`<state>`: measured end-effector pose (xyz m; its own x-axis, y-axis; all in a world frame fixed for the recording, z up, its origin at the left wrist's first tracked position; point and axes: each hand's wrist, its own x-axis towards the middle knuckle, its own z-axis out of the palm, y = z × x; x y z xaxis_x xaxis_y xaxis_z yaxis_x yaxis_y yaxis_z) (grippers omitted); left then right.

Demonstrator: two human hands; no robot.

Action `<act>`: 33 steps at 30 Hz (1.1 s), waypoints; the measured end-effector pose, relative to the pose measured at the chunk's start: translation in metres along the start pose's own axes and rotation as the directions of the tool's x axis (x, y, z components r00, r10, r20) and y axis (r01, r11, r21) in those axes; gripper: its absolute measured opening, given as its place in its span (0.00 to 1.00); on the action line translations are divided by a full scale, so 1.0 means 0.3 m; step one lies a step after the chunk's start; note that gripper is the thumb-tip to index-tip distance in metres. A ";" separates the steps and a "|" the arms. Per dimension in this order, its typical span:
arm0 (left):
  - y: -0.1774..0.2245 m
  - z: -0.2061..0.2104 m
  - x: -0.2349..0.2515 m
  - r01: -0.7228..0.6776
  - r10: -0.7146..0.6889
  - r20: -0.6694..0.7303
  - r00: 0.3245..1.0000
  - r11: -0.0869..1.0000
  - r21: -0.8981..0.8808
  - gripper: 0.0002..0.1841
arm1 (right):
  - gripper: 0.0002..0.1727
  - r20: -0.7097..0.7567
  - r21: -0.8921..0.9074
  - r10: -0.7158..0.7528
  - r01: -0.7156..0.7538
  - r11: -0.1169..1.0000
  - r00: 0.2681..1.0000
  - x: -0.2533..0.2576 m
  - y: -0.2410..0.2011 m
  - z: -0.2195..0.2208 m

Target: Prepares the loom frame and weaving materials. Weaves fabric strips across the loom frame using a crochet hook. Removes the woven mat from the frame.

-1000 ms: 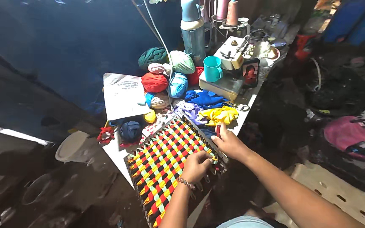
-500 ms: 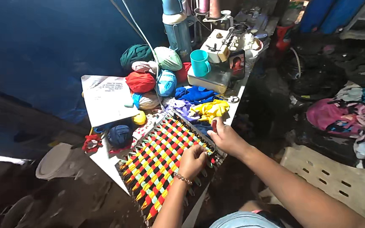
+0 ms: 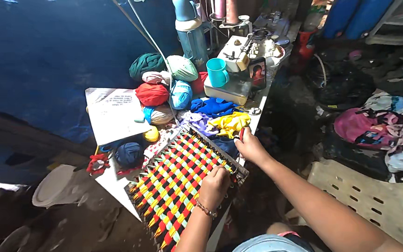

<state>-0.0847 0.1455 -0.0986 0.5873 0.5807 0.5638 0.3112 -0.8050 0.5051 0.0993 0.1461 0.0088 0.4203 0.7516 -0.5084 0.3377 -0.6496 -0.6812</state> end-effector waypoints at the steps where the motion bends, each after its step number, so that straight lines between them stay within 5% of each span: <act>1: -0.001 0.002 -0.002 -0.011 0.011 -0.003 1.000 1.000 -0.001 0.04 | 0.22 0.007 0.000 0.007 -0.007 1.000 1.000 0.000 0.001 0.000; 8: 0.019 -0.009 0.005 0.033 -0.033 0.029 0.999 0.999 0.000 0.04 | 0.26 0.051 -0.188 -0.178 0.184 0.965 0.983 -0.080 -0.058 0.002; 13: 0.009 -0.024 -0.002 0.012 -0.010 0.083 0.997 1.000 -0.017 0.04 | 0.24 0.016 0.137 -0.031 0.029 0.990 0.999 -0.011 0.024 -0.017; 18: 0.003 -0.035 0.010 0.079 -0.063 0.199 0.978 0.994 -0.070 0.04 | 0.15 -0.171 0.507 -0.230 0.286 0.813 0.958 -0.051 0.177 -0.002; 25: 0.022 -0.087 0.036 0.337 -0.217 0.380 0.899 0.898 -0.284 0.18 | 0.04 -0.420 0.500 -0.582 0.713 0.492 0.696 -0.206 0.295 0.093; 28: 0.007 -0.080 0.036 0.318 -0.210 0.346 0.914 0.902 -0.291 0.15 | 0.05 -0.389 0.592 -0.595 0.686 0.423 0.703 -0.227 0.331 0.108; 33: -0.010 -0.060 0.015 0.280 -0.205 0.256 0.945 0.910 -0.306 0.10 | 0.11 -0.318 0.610 -0.604 0.645 0.460 0.731 -0.217 0.430 0.102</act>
<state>-0.0965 0.1525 -0.0858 0.6825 0.6823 0.2620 0.2190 -0.5329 0.8173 0.0897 0.0170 -0.0622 0.3716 0.9049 0.2073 -0.0869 0.2562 -0.9627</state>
